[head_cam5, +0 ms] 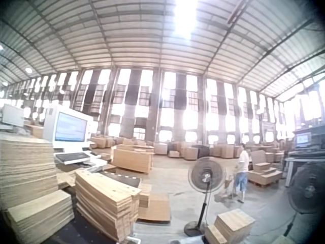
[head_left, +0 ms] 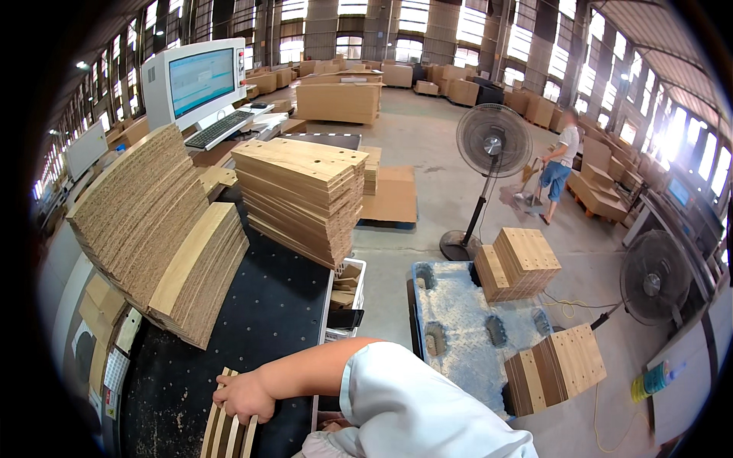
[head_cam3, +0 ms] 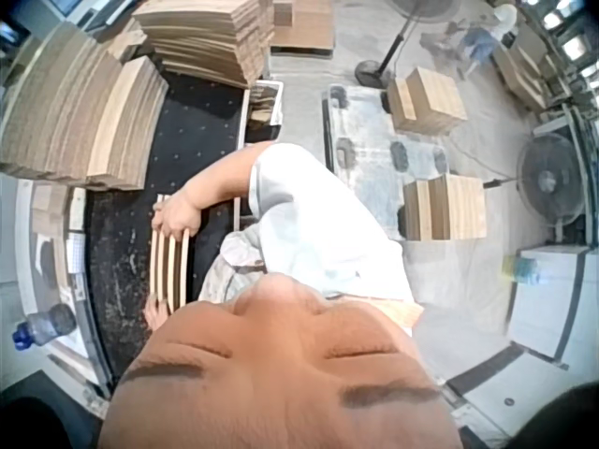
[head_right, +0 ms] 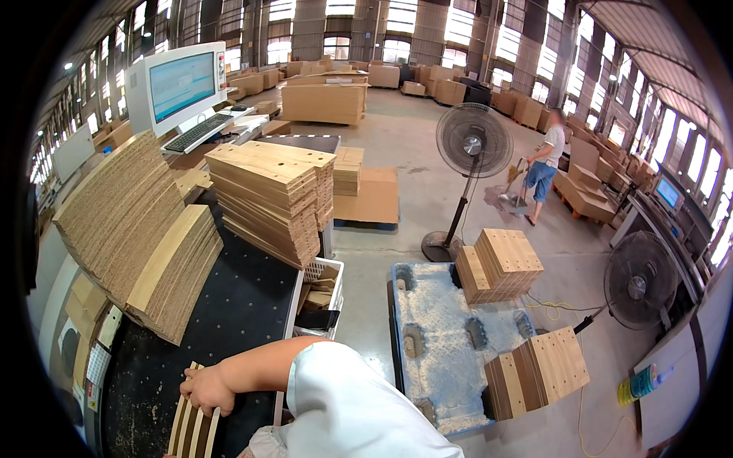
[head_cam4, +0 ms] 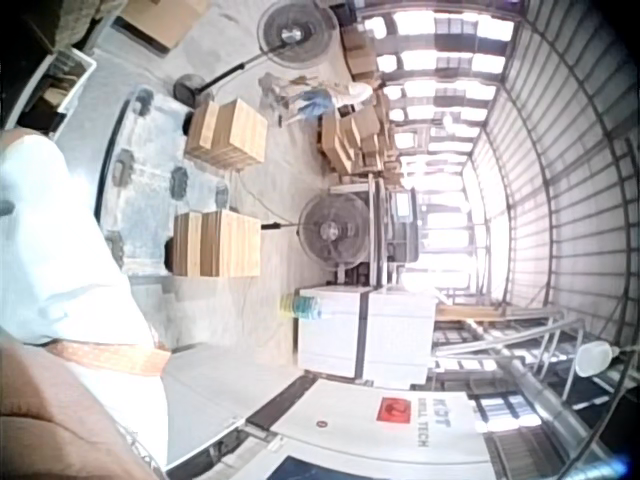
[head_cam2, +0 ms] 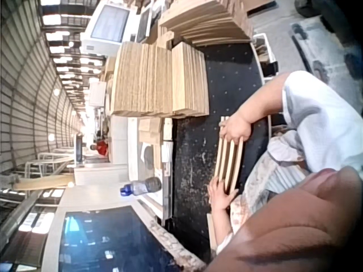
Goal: The person picks up wooden boards, aligns them, and applies small round labels from a sheet to the sides of the boards one at a time.
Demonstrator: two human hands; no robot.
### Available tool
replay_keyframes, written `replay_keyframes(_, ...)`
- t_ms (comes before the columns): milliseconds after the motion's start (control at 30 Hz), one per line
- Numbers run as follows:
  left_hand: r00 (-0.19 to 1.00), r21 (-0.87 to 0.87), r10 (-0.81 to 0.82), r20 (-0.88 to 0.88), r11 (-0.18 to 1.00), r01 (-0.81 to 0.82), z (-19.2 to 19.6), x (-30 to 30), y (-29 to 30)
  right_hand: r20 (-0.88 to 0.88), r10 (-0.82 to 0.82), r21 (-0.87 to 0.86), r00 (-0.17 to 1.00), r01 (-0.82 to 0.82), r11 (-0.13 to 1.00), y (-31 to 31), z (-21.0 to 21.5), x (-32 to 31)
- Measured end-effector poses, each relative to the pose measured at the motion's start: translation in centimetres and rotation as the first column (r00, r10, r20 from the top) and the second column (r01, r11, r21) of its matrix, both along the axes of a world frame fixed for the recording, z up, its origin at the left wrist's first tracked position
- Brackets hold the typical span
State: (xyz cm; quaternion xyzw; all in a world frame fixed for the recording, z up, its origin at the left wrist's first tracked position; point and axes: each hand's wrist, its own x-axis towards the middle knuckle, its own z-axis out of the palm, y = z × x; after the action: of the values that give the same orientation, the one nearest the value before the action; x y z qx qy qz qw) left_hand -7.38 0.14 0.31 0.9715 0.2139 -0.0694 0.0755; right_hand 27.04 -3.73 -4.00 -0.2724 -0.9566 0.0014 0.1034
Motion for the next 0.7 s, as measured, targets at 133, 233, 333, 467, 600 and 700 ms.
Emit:
replay_keyframes(133,0.991,0.039,0.058,-0.117,0.998,-0.054,0.7,0.3,-0.7,0.038,0.023,-0.014,0.999,-0.023,1.000,0.3,0.3,0.1)
replay_keyframes(233,0.961,0.044,0.148,-0.234,0.989,-0.142,1.9,1.0,-1.8,0.072,0.039,-0.028,0.997,-0.037,0.999,0.3,0.8,0.1)
replay_keyframes(333,0.946,0.046,0.201,-0.256,0.980,-0.196,2.9,1.6,-2.4,0.060,0.085,-0.004,0.995,-0.085,0.996,0.1,1.2,0.3)
replay_keyframes(467,0.975,0.008,0.221,0.027,0.975,-0.221,1.9,0.7,-3.1,0.048,0.138,-0.006,0.989,-0.138,0.990,-0.1,1.5,0.5)
replay_keyframes(600,0.936,-0.062,0.238,0.260,0.971,-0.230,-0.6,-0.4,-2.1,0.063,0.185,-0.117,0.981,-0.177,0.977,0.2,2.3,0.4)
replay_keyframes(700,0.959,0.049,0.165,0.231,0.982,-0.180,-1.3,-1.3,-2.2,0.072,0.200,-0.156,0.977,-0.187,0.970,0.5,2.8,0.1)
